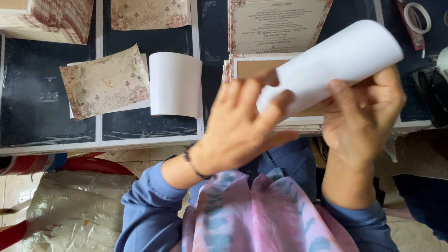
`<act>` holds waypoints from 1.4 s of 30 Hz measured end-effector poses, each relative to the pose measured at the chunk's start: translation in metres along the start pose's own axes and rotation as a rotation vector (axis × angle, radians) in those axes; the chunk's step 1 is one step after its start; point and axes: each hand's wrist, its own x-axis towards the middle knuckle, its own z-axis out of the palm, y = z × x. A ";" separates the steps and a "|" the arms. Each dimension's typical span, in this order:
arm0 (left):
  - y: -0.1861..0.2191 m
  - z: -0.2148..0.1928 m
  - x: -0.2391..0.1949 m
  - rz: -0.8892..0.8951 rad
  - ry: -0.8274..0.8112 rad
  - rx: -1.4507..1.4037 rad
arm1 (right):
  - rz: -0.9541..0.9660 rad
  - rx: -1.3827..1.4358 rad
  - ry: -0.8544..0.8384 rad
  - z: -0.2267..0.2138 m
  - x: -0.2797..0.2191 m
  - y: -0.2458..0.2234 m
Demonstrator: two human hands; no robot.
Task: Organizing and stacking printed invitation cards into a box on a work table.
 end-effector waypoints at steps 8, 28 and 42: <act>0.007 -0.008 0.025 -0.090 0.260 -0.146 | 0.042 -0.070 -0.167 0.013 -0.009 -0.020; -0.042 -0.007 0.005 -0.457 0.560 -0.759 | 0.031 -0.668 -0.256 -0.033 -0.061 0.015; -0.043 0.013 -0.035 -0.634 0.279 -1.179 | -0.059 -0.708 -0.053 -0.116 -0.035 0.033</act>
